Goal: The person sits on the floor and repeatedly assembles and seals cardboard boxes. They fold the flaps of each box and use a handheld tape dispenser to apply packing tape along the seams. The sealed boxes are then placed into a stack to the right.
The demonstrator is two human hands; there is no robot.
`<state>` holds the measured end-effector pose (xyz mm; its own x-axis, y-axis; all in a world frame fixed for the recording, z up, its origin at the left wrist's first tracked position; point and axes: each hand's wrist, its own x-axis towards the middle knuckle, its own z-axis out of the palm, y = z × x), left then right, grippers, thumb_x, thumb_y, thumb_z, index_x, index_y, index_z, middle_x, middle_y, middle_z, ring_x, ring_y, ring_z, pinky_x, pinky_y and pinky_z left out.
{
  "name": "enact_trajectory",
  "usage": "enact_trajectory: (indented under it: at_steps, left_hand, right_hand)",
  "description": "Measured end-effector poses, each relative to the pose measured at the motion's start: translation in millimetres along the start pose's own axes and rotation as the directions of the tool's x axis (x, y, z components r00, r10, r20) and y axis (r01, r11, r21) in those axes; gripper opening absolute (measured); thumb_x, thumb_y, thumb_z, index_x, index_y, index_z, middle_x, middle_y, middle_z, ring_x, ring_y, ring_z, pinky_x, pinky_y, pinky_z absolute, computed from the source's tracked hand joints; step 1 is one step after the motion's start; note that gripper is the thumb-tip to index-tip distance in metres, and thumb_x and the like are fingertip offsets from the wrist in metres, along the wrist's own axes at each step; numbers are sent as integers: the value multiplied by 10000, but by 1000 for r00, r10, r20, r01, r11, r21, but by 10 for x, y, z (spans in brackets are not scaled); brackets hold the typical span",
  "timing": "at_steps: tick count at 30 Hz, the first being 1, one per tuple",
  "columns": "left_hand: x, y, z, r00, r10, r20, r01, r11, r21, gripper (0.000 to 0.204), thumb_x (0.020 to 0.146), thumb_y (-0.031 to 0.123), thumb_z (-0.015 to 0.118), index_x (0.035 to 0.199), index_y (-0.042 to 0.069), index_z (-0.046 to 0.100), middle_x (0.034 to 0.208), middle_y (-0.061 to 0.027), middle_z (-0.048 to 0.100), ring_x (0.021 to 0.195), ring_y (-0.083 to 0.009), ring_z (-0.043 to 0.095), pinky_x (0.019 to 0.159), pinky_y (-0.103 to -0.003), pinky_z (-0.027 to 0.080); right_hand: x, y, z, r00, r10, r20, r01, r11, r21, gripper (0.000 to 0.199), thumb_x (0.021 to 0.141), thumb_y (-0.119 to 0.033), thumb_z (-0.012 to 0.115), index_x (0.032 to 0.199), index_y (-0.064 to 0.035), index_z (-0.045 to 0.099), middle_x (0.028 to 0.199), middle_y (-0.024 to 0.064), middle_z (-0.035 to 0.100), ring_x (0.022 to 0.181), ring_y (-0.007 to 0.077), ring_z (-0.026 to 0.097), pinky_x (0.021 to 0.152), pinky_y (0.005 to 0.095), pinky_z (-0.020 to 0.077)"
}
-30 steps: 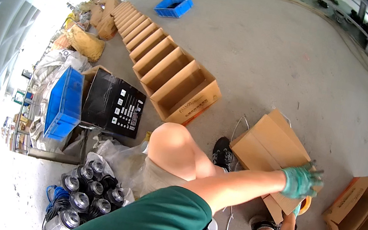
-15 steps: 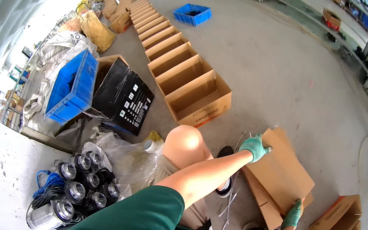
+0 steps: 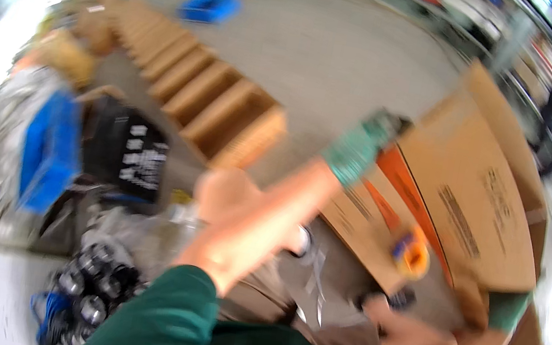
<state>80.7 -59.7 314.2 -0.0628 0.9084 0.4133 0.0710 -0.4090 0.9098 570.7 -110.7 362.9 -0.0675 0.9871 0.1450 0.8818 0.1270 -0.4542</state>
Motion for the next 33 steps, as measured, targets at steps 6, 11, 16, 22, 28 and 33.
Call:
enact_trajectory:
  at_steps: [6,11,16,22,28,33]
  left_hand:
    - [379,443,1002,947,190,260,-42,874,-485,377,961,249,689,1284,61,632,1231,-33,664,1129,-144,594,1008,-291,480]
    - [391,519,1671,823,250,509,-222,968,-116,393,988,286,637,1318,74,607,1326,-56,615,1212,-170,567,1062,-325,457]
    - [252,-39,937,751,-117,650,0,984,176,378,1012,242,586,1337,49,579,1369,-97,583,1302,-216,531,1109,-361,428]
    - [35,-642,279,687,-444,575,146,860,489,285,1006,195,599,1232,23,624,1162,-66,655,1098,-171,592,1010,-319,455]
    - [-170,-677,-297,708,-550,443,237,776,584,281,1019,188,578,1246,30,626,1156,-48,650,1098,-143,568,1018,-312,442]
    - [-225,-893,-206,644,-664,380,335,691,640,286,1027,192,567,1250,23,628,1167,-51,649,1084,-144,560,1012,-307,434]
  right_hand:
    - [-598,430,-705,999,48,12,-45,981,-189,558,716,-113,830,1223,-37,609,1119,119,688,976,287,659,876,388,532]
    - [-1978,1125,-761,900,303,-313,-296,953,71,537,676,-56,873,1159,-26,641,1075,113,708,944,282,682,823,387,572]
    - [-2893,1538,368,359,926,120,-212,-44,976,370,911,-190,660,1202,7,543,1175,194,591,1065,375,617,871,615,584]
    - [-3533,2554,1801,38,949,314,32,-315,948,445,940,-281,637,1297,-64,484,1201,169,575,1053,384,595,853,577,559]
    - [-3037,2336,2261,327,762,-559,-868,476,141,850,799,-136,713,1539,-262,314,1593,186,277,1399,397,375,1117,490,386]
    - [-2435,2001,1711,598,793,-116,-801,597,-44,712,819,-166,664,1491,-237,438,1614,207,228,1420,424,363,1101,496,411]
